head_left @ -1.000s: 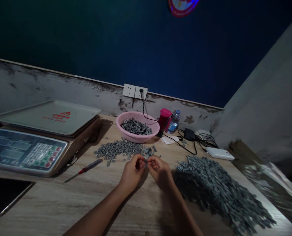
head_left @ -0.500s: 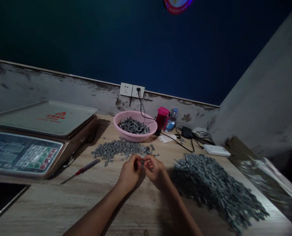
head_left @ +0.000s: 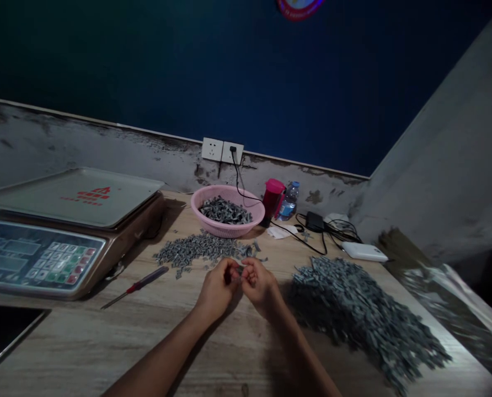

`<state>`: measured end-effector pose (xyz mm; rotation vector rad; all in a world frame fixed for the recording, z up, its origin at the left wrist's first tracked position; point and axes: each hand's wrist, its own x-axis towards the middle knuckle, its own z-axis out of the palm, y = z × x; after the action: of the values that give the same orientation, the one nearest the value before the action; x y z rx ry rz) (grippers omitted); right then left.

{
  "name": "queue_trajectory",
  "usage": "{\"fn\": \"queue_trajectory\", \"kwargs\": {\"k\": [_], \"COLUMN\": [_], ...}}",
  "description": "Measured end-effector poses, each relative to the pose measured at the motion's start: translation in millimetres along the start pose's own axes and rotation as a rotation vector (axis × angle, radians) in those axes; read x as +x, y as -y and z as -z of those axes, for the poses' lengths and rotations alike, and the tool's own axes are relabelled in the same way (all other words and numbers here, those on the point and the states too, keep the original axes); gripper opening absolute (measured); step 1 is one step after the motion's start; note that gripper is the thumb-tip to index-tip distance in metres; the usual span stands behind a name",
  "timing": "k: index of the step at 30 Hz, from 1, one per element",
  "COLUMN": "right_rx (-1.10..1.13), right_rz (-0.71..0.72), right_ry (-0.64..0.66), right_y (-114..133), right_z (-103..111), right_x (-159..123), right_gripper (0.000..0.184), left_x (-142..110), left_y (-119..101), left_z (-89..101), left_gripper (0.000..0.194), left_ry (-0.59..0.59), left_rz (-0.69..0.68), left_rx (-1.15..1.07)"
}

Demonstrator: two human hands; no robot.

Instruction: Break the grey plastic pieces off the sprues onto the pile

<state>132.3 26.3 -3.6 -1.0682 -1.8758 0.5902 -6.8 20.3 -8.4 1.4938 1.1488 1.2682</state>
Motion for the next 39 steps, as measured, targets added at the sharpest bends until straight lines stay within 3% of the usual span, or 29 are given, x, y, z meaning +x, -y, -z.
{"fn": "queue_trajectory", "kwargs": {"k": [9,15,18,27,33,39], "right_rx": [0.134,-0.083,-0.124,0.107,0.35,0.597], "right_rz": [-0.099,-0.039,-0.079,-0.189,-0.237,-0.354], "right_ry": [-0.05,-0.053,-0.11,-0.162,-0.106,-0.035], "right_y": [-11,-14,-13,-10,2,8], "right_z": [-6,-12,-14,-14,-8,3], "right_x": [2,-1,-2,-1,-1,2], "right_gripper": [0.036,0.041,0.04,0.038,0.04,0.043], "left_x": [0,-1,-2,-10,-13,-7], "left_y": [5,7,4,-9,-15,-11], "left_z": [-1.0,-0.9,-1.7,-3.6,-4.2,-3.6], "left_gripper": [0.019,0.016,0.014,0.025,0.02,0.011], "left_ry": [-0.01,0.002,0.003,0.057,0.006,0.061], "left_rz": [0.037,0.037,0.03,-0.172,-0.226,-0.11], "left_rx": [-0.098,-0.036,-0.037,0.261,0.182,-0.106]}}
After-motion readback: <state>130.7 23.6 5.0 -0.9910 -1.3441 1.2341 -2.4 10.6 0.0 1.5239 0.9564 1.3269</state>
